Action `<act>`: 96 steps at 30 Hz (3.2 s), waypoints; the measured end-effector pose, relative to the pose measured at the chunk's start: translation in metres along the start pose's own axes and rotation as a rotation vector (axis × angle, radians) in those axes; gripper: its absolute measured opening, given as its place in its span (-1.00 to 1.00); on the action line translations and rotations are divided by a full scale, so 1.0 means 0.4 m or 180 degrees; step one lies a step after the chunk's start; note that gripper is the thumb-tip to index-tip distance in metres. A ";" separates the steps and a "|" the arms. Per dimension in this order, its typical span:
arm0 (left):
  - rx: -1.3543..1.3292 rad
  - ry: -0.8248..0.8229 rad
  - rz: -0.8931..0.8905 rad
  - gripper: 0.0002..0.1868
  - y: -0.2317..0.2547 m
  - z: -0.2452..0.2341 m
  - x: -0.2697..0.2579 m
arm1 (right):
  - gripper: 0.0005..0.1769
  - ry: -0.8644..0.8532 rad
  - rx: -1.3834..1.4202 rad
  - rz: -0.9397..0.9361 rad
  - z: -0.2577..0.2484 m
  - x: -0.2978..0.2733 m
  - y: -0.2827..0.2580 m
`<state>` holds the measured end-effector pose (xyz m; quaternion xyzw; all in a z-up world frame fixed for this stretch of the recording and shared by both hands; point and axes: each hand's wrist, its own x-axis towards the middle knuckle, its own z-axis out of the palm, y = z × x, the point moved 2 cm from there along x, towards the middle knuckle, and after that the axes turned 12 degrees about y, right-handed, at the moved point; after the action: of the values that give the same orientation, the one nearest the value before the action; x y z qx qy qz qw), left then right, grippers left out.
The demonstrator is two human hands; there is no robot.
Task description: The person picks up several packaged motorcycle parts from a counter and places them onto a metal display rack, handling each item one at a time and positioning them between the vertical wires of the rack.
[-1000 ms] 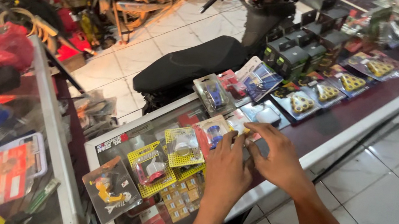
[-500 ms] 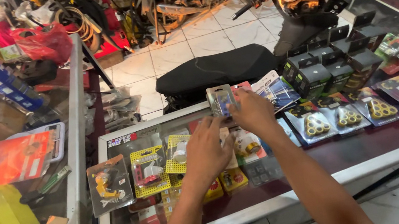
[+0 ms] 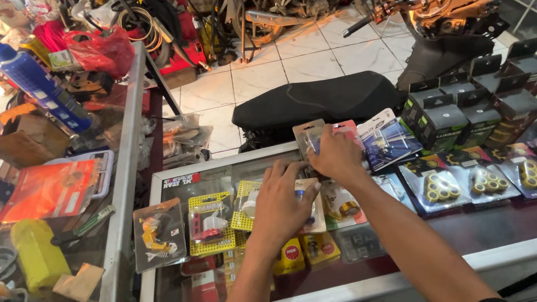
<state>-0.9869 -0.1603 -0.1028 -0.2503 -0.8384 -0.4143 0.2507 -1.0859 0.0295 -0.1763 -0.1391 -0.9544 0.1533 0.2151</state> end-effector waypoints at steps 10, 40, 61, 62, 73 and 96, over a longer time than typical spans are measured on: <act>-0.1018 0.0375 -0.0268 -0.60 0.060 0.004 -0.020 | -0.24 0.0633 0.0963 0.0066 -0.259 -0.148 0.041; -0.3038 -0.2024 -0.0875 -0.83 0.319 0.156 -0.300 | -0.50 0.2240 0.2564 0.1932 -0.484 -0.870 0.081; -0.4263 -0.4209 0.0245 -0.84 0.954 0.220 -0.648 | -0.85 0.4318 0.1111 0.2611 -0.874 -1.389 0.279; -0.4393 -0.4234 0.0281 -0.85 0.987 0.222 -0.672 | -0.85 0.4319 0.0967 0.2676 -0.895 -1.418 0.289; -0.4908 -0.4680 0.0600 -0.91 1.227 0.200 -0.912 | -0.81 0.4949 0.0440 0.2663 -1.046 -1.650 0.296; -0.6366 -0.5733 0.1937 -0.90 1.608 0.004 -1.068 | -0.90 0.5874 -0.2196 0.3671 -1.269 -1.816 0.128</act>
<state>-0.2638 0.0923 -0.0058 -0.6729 0.0291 -0.4606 -0.5780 -0.2145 -0.0463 -0.0249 -0.6681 -0.2174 -0.2019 0.6824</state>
